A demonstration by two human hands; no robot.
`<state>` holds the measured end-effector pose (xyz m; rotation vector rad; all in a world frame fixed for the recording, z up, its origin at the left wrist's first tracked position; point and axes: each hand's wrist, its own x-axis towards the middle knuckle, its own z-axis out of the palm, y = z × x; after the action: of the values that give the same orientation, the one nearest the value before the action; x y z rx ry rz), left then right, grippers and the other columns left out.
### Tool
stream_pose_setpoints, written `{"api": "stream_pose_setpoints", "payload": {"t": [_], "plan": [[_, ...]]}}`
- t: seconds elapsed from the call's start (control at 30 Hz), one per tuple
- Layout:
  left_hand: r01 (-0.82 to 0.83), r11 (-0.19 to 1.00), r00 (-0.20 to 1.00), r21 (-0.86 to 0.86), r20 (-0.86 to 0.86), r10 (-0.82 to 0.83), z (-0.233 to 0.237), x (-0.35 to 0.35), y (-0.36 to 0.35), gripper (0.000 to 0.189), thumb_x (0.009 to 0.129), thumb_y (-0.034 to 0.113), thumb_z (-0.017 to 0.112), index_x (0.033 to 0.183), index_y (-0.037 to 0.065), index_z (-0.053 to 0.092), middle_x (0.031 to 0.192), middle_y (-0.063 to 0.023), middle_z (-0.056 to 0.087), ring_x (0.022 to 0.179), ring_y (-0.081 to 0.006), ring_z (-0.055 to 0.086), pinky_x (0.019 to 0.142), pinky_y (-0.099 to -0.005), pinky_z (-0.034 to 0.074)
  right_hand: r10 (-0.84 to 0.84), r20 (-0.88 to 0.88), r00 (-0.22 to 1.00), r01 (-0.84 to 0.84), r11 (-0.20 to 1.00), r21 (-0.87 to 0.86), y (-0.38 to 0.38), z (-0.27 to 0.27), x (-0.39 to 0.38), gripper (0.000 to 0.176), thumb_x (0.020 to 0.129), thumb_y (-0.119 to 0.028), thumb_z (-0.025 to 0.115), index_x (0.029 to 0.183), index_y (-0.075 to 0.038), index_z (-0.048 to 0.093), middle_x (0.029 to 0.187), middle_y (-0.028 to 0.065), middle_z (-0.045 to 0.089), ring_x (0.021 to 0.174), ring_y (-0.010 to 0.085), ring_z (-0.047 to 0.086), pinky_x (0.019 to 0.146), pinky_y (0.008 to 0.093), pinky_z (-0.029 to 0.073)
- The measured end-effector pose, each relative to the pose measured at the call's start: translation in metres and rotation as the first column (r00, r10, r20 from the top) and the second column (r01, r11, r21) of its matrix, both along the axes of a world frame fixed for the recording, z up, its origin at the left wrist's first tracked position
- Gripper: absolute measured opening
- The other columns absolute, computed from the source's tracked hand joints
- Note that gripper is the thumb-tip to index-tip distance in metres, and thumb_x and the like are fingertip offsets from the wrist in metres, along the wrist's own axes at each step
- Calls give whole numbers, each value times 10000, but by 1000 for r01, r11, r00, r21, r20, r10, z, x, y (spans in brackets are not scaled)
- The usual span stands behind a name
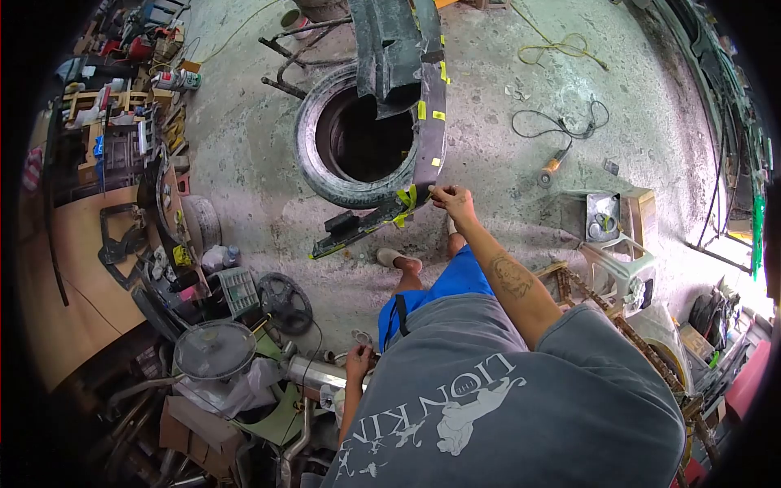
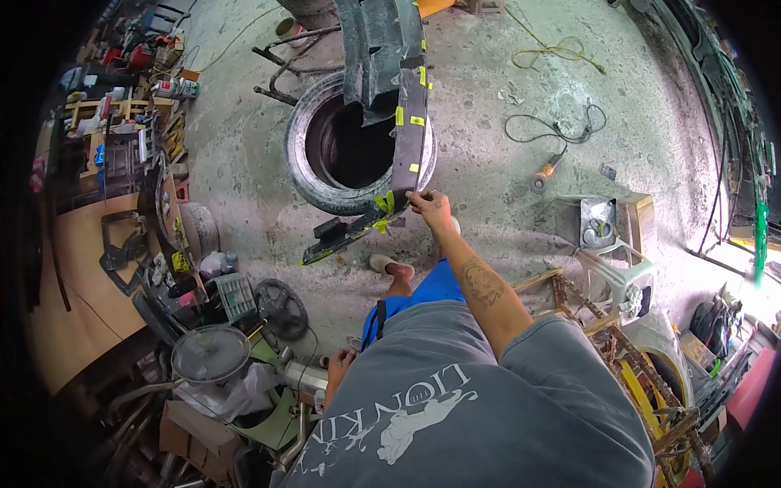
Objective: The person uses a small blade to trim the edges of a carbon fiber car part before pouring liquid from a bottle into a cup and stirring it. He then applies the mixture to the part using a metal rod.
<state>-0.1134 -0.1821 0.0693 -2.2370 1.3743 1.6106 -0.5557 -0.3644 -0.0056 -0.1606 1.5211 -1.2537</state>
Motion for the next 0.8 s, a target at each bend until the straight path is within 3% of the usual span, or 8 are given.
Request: {"api": "stream_pose_setpoints", "payload": {"t": [0.1,0.17,0.37,0.53,0.67,0.8], "plan": [[116,984,993,-137,-20,-119,-13,-2,-12,247,863,235,612,895,-10,616,742,-84,645,580,-138,585,508,-260,469,-13,59,998,16,999,-40,3,-8,-1,312,786,-239,722,856,55,641,841,103,654,760,159,640,704,259,543],[-74,996,996,-43,-52,72,-4,-13,-25,253,867,250,602,902,0,620,755,-86,657,575,-138,592,513,-253,460,-16,69,997,19,999,-44,5,-13,-1,312,789,-240,719,853,56,641,843,104,655,757,159,641,703,258,542],[-39,999,999,-30,-6,38,16,-28,-45,290,875,259,592,957,-19,606,786,-106,657,590,-143,592,533,-254,473,15,-22,1000,-14,998,64,-3,4,-1,325,783,-251,728,838,58,642,811,101,656,727,149,638,677,250,542],[-48,999,998,-25,-49,47,3,-10,-27,277,870,254,600,939,-14,612,792,-114,659,588,-147,600,526,-254,470,56,-63,996,-49,994,102,-6,-4,0,316,774,-239,738,831,56,643,771,95,651,701,141,632,651,247,545],[64,997,998,-49,-8,-65,7,-7,-22,263,870,240,601,939,-13,621,802,-116,663,591,-163,615,531,-263,481,-16,83,996,15,1000,2,1,-18,1,251,803,-190,702,842,52,646,795,86,650,730,150,639,676,255,548],[50,997,998,-62,-47,-53,12,-8,-25,267,872,242,599,944,-14,622,798,-113,664,599,-160,616,539,-263,482,-101,187,977,108,994,-26,4,-22,3,187,804,-116,685,856,57,638,807,84,650,717,162,646,667,260,555]]}}
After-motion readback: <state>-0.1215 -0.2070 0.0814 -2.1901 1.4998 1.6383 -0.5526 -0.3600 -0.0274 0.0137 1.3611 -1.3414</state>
